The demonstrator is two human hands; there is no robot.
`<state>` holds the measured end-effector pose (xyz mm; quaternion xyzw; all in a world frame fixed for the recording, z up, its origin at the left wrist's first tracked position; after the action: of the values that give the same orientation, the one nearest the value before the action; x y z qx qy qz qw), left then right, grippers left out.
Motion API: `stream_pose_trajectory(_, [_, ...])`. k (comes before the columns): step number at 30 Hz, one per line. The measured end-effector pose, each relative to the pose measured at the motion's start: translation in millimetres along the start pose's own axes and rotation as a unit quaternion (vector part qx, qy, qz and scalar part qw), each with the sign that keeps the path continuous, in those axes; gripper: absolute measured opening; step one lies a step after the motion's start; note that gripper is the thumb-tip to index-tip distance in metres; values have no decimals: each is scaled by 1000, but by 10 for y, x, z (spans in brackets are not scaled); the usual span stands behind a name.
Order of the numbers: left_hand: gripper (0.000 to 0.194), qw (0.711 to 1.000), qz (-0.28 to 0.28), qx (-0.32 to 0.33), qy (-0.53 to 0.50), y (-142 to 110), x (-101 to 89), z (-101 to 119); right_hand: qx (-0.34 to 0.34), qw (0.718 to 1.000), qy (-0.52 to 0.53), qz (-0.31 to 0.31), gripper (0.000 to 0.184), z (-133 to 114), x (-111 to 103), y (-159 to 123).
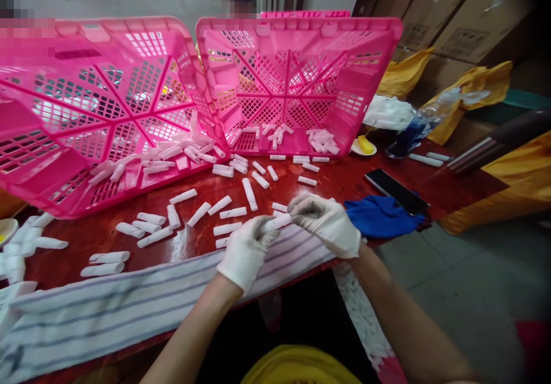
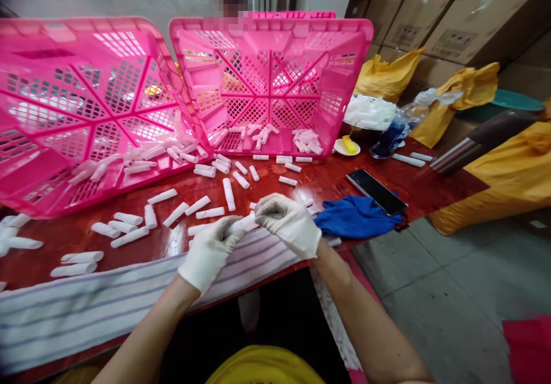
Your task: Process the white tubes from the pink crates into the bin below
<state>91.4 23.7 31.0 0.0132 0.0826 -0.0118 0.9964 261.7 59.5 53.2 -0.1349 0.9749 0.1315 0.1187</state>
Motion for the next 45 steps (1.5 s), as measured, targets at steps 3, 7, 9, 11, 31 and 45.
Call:
stream_pose_trajectory(3, [30, 999, -15, -32, -5, -43, 10, 10, 30, 994, -82, -64, 20, -61, 14, 16])
stream_pose_trajectory(7, [39, 984, -11, -100, -146, -126, 179, -6, 49, 997, -39, -53, 31, -121, 146, 50])
stream_pose_trajectory(9, [41, 974, 12, -124, -188, -156, 238, -46, 15, 1000, -7, -1, 34, -115, 172, 39])
stream_pose_trajectory(11, [43, 971, 15, -142, -192, -176, 260, -100, 25, 998, 4, 52, 33, -51, 153, -4])
stream_pose_trajectory(31, [44, 814, -308, -283, -403, -367, 377, -36, 7, 998, 32, -45, 18, -45, -102, -524])
stream_pose_trajectory(45, [34, 923, -87, 94, 362, 313, 132, -223, 42, 815, -578, -10, 25, 443, -777, 55])
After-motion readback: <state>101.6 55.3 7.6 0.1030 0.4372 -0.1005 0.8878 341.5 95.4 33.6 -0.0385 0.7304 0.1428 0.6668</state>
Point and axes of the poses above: each hand's wrist, its own y-axis towards the middle knuckle, its own x-axis out of the palm, z = x × y, the point moved 3 cm from there along y, towards the middle knuckle, and after that the axes turned 12 degrees about -y, right-handed, at the moved point
